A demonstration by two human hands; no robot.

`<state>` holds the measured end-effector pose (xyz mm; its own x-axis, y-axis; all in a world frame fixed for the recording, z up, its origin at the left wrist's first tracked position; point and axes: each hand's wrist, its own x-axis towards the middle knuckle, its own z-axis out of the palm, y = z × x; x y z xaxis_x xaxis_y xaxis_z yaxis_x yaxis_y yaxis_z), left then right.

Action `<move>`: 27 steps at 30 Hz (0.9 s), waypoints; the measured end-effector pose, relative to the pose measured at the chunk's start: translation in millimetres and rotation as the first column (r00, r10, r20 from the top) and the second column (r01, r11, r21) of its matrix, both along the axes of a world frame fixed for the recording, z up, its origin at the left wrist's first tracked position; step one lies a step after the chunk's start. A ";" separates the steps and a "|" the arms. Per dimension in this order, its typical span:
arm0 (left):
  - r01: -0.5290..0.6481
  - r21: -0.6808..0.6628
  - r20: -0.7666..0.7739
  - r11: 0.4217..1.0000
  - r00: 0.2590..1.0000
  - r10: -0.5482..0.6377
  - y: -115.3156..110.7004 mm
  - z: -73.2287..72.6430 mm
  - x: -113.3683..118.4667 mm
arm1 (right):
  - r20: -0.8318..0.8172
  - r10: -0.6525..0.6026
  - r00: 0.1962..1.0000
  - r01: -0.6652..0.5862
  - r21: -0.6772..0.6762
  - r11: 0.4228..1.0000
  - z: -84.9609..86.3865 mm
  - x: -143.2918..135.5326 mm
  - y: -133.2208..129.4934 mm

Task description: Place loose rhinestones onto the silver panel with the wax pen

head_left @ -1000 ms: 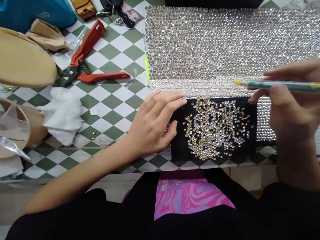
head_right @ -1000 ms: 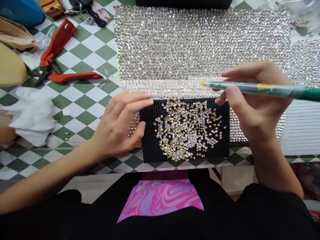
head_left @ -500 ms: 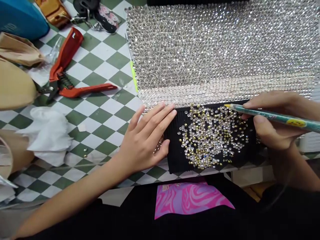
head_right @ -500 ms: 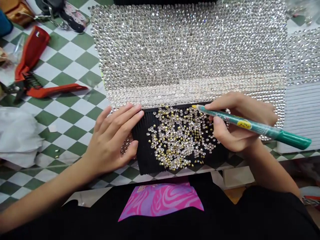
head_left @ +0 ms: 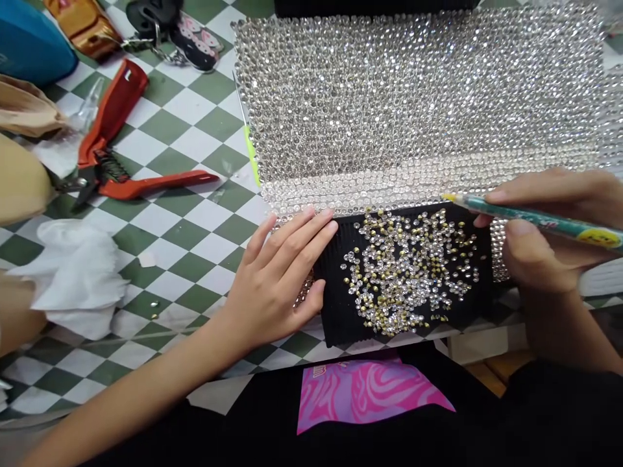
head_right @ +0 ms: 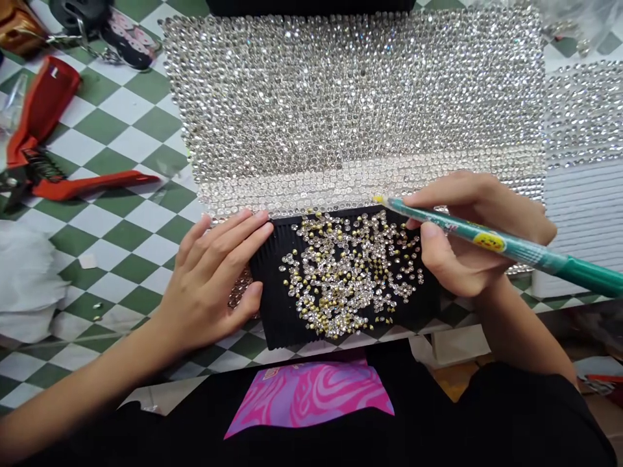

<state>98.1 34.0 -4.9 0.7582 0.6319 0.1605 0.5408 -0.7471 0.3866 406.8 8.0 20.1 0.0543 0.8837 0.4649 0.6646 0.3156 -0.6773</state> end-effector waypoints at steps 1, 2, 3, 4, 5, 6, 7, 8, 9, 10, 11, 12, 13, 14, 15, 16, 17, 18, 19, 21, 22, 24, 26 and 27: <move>0.000 -0.003 -0.003 1.000 1.000 0.000 0.0 0.0 0.2 | -0.015 0.023 1.000 -0.022 0.048 0.999 -0.3 0.6 3.0; -0.001 -0.006 -0.005 1.000 1.000 0.001 0.1 -0.1 0.3 | -0.011 0.036 0.999 -0.035 0.088 0.996 -0.3 1.4 6.3; -0.002 -0.009 -0.007 1.000 1.000 0.002 0.1 -0.1 0.4 | 0.022 0.027 0.999 -0.029 0.093 0.995 0.1 2.3 9.8; -0.003 -0.013 -0.007 1.000 1.000 0.003 0.1 -0.2 0.4 | 0.074 0.000 0.997 -0.005 0.067 0.998 0.9 3.3 13.3; -0.004 -0.017 -0.008 1.000 1.000 0.004 0.1 -0.2 0.3 | 0.126 -0.008 0.992 0.002 0.046 0.999 1.7 4.1 16.7; -0.003 -0.020 -0.006 1.000 1.000 0.003 0.1 -0.3 0.2 | 0.174 0.007 0.985 -0.014 0.037 0.999 2.4 4.8 20.1; -0.003 -0.022 -0.003 1.000 1.000 0.003 0.1 -0.4 0.0 | 0.220 0.038 0.975 -0.047 0.036 0.998 2.6 5.4 23.5; -0.001 -0.023 0.001 1.000 1.000 0.002 0.1 -0.5 -0.2 | 0.260 0.087 0.962 -0.102 0.042 0.994 2.2 5.6 26.7; 0.001 -0.024 0.006 1.000 1.000 -0.001 0.2 -0.6 -0.4 | 0.291 0.129 0.948 -0.152 0.059 0.987 1.2 5.7 29.7; 0.001 -0.024 0.013 1.000 1.000 0.000 0.2 -0.8 -0.5 | 0.317 0.159 0.935 -0.191 0.075 0.979 -0.3 5.5 32.4; 0.001 -0.025 0.020 1.000 1.000 -0.001 0.2 -1.0 -0.6 | 0.353 0.167 0.921 -0.206 0.075 0.976 -2.0 5.0 34.7; 0.002 -0.026 0.026 1.000 1.000 -0.001 0.2 -1.2 -0.6 | 0.388 0.162 0.907 -0.204 0.069 0.977 -3.6 4.4 36.5; 0.003 -0.028 0.032 1.000 0.999 -0.002 0.1 -1.3 -0.6 | 0.418 0.155 0.895 -0.200 0.065 0.978 -5.0 3.7 37.9; 0.002 -0.030 0.037 1.000 0.999 -0.001 0.1 -1.5 -0.5 | 0.443 0.149 0.884 -0.198 0.068 0.978 -5.8 2.9 38.8; 0.001 -0.031 0.040 1.000 0.999 0.000 0.1 -1.6 -0.4 | 0.462 0.142 0.875 -0.200 0.077 0.977 -6.0 2.2 39.4; 0.000 -0.032 0.041 0.999 0.999 0.002 0.1 -1.6 -0.4 | 0.475 0.144 0.868 -0.207 0.083 0.975 -5.6 1.4 39.6; -0.001 -0.033 0.038 0.999 0.999 0.003 0.1 -1.6 -0.4 | 0.478 0.147 0.866 -0.213 0.087 0.973 -4.6 0.7 39.8; -0.002 -0.035 0.031 0.999 1.000 0.003 0.1 -1.6 -0.6 | 0.479 0.157 0.864 -0.221 0.080 0.972 -3.4 -0.1 39.9; -0.002 -0.038 0.023 0.999 1.000 0.003 0.2 -1.4 -0.8 | 0.482 0.170 0.860 -0.228 0.064 0.972 -2.1 -0.7 40.0; 0.003 -0.043 0.006 0.999 1.000 -0.002 0.4 -1.2 -1.5 | 0.484 0.196 0.853 -0.246 0.041 0.968 -0.6 -1.9 40.6; 0.005 -0.044 0.001 0.999 1.000 -0.005 0.5 -1.2 -1.9 | 0.482 0.203 0.852 -0.255 0.045 0.966 -0.6 -2.3 40.8; 0.009 -0.042 0.000 0.999 1.000 -0.009 0.7 -1.3 -2.3 | 0.461 0.202 0.864 -0.268 0.082 0.960 -2.3 -2.6 40.9; 0.009 -0.040 0.001 0.999 1.000 -0.009 0.6 -1.4 -2.4 | 0.423 0.187 0.886 -0.264 0.130 0.956 -4.4 -1.9 39.4; 0.008 -0.040 0.002 0.999 1.000 -0.008 0.4 -1.3 -2.2 | 0.413 0.174 0.894 -0.250 0.136 0.959 -5.1 -1.2 38.0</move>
